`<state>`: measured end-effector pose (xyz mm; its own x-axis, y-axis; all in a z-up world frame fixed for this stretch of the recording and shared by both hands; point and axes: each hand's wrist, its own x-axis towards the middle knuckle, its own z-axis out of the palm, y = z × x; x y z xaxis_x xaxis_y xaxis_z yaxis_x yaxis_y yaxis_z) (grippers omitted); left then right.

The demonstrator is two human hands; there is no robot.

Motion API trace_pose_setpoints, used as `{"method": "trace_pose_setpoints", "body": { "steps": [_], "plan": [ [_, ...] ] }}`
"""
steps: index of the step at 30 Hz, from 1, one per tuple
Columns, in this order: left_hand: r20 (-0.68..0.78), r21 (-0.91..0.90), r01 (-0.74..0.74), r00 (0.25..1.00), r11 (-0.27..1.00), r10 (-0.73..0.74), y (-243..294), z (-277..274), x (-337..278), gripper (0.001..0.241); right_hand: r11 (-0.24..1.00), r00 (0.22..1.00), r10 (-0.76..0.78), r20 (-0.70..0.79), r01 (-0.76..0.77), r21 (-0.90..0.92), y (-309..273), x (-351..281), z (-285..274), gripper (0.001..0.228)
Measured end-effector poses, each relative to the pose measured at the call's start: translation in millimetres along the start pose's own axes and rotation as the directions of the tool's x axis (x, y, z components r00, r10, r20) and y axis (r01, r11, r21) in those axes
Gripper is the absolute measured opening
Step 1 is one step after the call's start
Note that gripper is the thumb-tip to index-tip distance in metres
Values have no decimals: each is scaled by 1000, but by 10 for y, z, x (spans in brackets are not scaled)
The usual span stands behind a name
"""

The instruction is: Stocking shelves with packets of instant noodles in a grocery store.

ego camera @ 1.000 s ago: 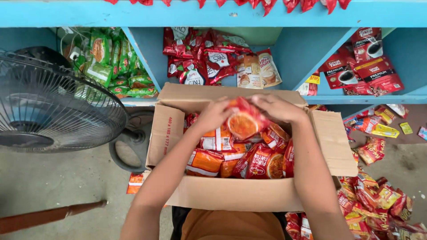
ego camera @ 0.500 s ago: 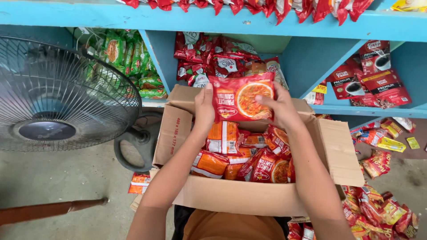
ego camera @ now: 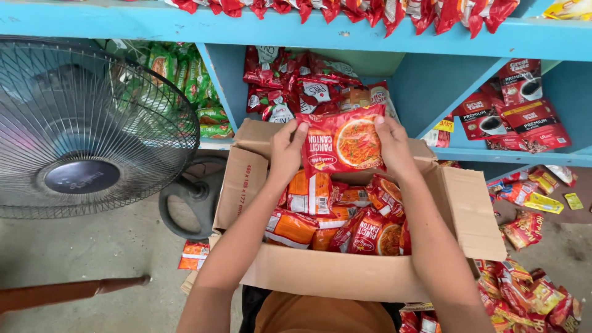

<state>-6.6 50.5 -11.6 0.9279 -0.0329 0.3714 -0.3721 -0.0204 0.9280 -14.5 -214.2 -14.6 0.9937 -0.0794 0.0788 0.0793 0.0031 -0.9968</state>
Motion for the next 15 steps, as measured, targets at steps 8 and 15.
{"method": "trace_pose_setpoints", "body": {
  "steps": [8, 15],
  "plan": [
    [70, -209, -21, 997, 978, 36, 132, -15, -41, 26, 981, 990, -16, -142, 43, 191, -50, -7, 11, 31],
    [-22, -185, -197, 980, 963, 196, 172, 76, -145, 20, 957, 973, -46, -225, 107, 268, -199, -121, 75, 20]
  ]
}}
